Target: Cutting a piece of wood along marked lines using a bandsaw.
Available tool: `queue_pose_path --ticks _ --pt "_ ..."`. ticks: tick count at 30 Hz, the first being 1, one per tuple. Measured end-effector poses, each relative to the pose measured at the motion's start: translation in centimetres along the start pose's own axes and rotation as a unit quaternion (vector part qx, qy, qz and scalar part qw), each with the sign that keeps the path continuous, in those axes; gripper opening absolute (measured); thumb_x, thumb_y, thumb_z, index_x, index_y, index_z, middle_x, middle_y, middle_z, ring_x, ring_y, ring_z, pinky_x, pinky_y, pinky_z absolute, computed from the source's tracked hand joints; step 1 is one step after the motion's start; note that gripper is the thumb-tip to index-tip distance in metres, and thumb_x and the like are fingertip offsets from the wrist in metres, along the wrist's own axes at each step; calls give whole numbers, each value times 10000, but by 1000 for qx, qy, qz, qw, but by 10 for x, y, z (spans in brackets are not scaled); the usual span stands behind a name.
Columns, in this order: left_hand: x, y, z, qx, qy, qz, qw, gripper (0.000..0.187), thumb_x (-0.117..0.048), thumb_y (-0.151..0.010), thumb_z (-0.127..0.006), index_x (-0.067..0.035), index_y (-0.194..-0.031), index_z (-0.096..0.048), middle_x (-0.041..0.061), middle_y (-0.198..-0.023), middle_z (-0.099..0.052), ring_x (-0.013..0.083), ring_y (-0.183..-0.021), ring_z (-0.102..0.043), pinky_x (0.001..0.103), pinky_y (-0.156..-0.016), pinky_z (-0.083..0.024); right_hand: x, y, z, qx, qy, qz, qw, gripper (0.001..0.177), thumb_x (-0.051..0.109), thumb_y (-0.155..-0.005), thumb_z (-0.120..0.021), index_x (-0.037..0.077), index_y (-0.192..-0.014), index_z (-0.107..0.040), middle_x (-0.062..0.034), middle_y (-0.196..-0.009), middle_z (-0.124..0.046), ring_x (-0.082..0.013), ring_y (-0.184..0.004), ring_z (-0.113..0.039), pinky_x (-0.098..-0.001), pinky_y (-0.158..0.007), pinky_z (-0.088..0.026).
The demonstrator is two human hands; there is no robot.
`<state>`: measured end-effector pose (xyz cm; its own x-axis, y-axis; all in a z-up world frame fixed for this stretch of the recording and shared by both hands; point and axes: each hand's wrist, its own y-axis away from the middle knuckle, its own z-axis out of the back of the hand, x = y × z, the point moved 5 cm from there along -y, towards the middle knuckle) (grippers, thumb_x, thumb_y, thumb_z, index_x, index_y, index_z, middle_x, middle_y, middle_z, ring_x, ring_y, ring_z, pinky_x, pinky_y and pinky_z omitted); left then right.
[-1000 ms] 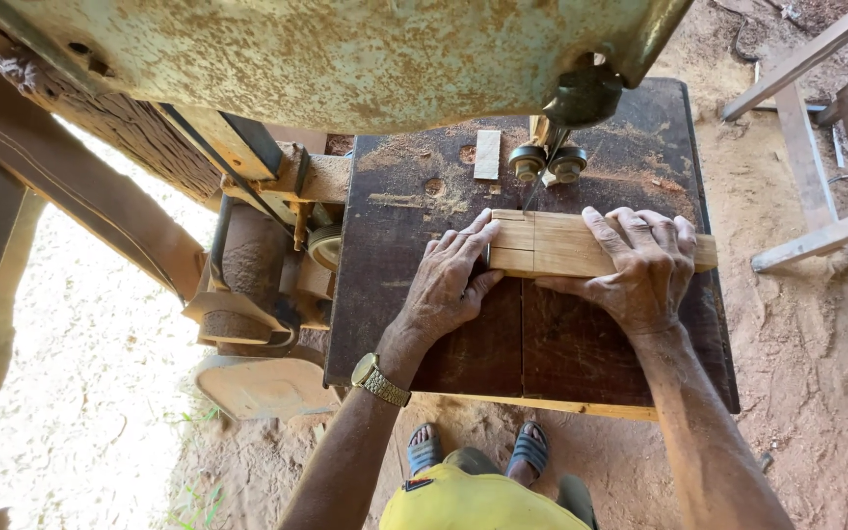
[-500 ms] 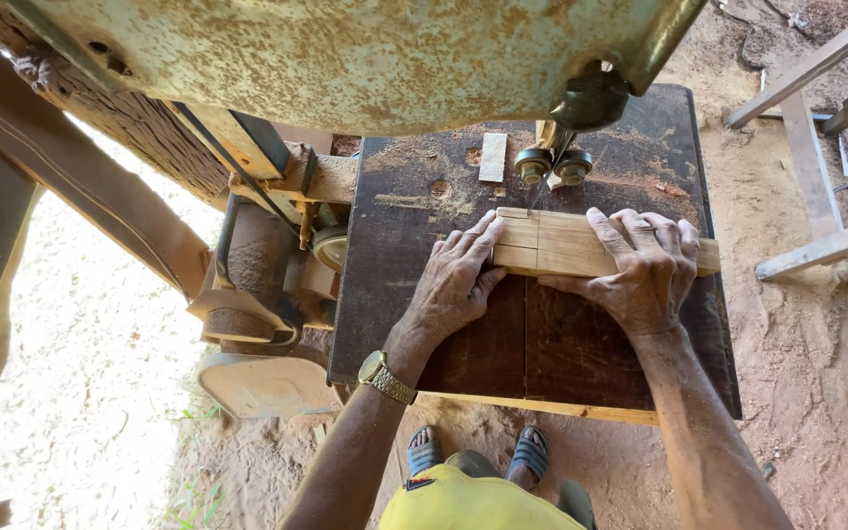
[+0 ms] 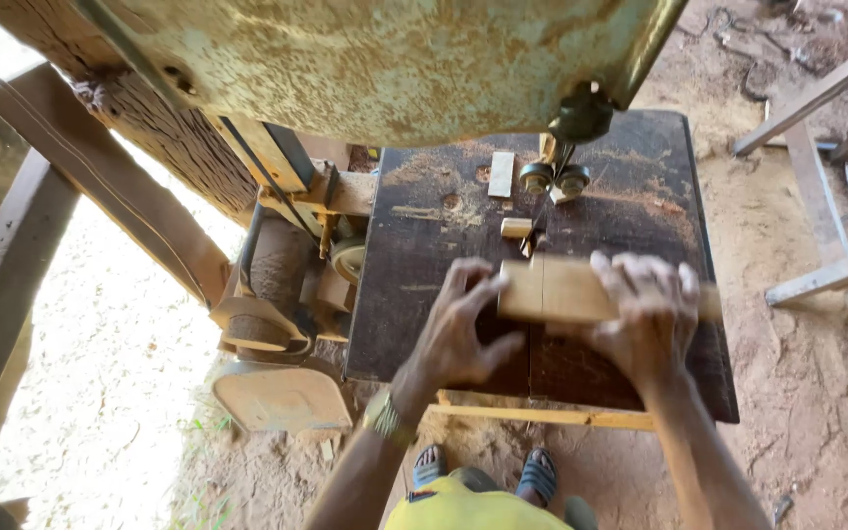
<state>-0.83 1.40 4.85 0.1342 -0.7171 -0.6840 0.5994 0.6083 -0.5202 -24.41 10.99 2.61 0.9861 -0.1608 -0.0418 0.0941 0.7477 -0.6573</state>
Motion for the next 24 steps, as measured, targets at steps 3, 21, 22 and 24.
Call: queue_pose_path --ticks 3,21,22,24 --pt "-32 24 18 9 5 10 1000 848 -295 -575 -944 -47 -1315 -611 216 -1335 -512 438 -1165 -586 491 -994 -492 29 18 30 56 -20 -9 998 992 375 -435 -845 291 -1409 -674 -44 -1299 -693 -298 -1260 -597 -571 -1171 -333" --pt "-4 18 12 64 -333 -21 940 1110 -739 -699 -667 51 -1450 -455 285 -1381 -491 448 -1367 -424 622 -1178 -221 26 32 30 89 -327 -185 923 715 295 -738 -907 188 -1401 -662 -72 -1102 -706 -269 -928 -734 -427 -900 -578" --pt "6 21 5 51 -349 -50 934 1017 -756 -825 -504 67 -1421 -473 277 -1308 -509 446 -1308 -469 627 -1146 -274 28 36 33 98 -337 -201 915 751 239 -749 -897 176 -1445 -622 -85 -1101 -686 -274 -862 -740 -435 -872 -585" --pt "21 10 9 52 -329 -55 941 1038 -743 -730 -622 44 -1395 -499 244 -1243 -517 432 -1256 -491 631 -1128 -289 41 14 31 120 -342 -177 915 689 177 -767 -871 150 -1417 -644 -128 -1180 -687 -318 -849 -738 -455 -808 -586"
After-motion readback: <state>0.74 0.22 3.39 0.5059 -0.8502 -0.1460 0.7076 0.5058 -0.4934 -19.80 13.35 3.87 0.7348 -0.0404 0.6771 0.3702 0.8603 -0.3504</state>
